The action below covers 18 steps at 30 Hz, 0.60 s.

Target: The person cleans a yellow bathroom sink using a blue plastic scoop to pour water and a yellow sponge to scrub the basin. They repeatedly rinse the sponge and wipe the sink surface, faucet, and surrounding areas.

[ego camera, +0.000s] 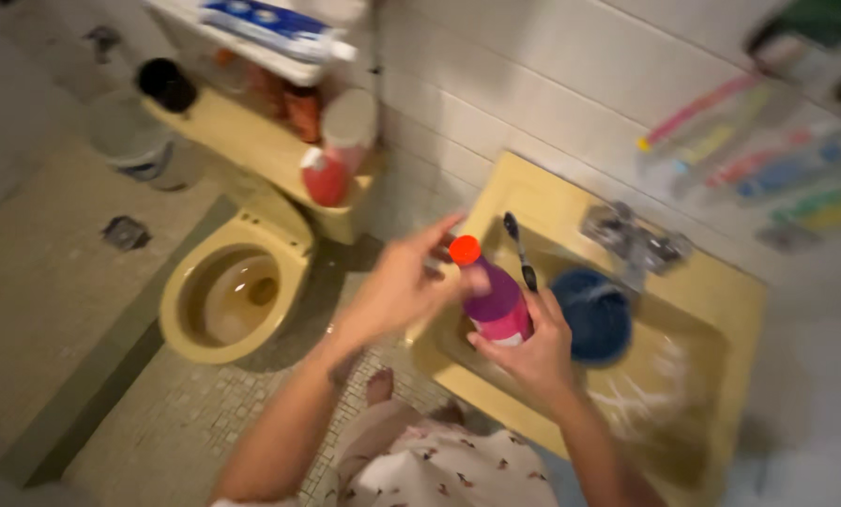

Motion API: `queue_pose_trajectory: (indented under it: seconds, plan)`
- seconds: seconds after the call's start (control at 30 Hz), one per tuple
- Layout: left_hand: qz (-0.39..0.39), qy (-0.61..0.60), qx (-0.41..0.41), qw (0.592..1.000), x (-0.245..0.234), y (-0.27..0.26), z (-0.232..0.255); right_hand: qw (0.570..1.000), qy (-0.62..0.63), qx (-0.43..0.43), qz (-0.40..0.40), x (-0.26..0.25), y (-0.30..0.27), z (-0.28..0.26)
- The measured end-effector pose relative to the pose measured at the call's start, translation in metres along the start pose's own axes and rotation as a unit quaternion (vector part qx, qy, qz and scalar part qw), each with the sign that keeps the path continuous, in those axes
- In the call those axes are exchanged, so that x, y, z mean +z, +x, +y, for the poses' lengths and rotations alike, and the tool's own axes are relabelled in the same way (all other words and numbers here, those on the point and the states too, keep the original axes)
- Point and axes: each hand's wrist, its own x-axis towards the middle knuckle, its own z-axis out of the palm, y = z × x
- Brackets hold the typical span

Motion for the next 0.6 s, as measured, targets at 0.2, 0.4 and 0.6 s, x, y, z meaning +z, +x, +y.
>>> queue_pose_trajectory:
  seconds: [0.2,0.4,0.6]
  plan:
    - [0.127,-0.085,-0.227,0.962,-0.018,-0.045,-0.006,0.995,0.056,-0.076,0.005,0.087,0.028,-0.050]
    - [0.242,0.024,-0.206,0.948,-0.116,-0.045,-0.032,0.987,0.078,-0.116,-0.079,0.147,0.070,-0.077]
    - [0.322,0.145,-0.097,0.931,-0.208,0.009,-0.145,0.968,0.238,0.078,-0.031,0.209,0.073,-0.034]
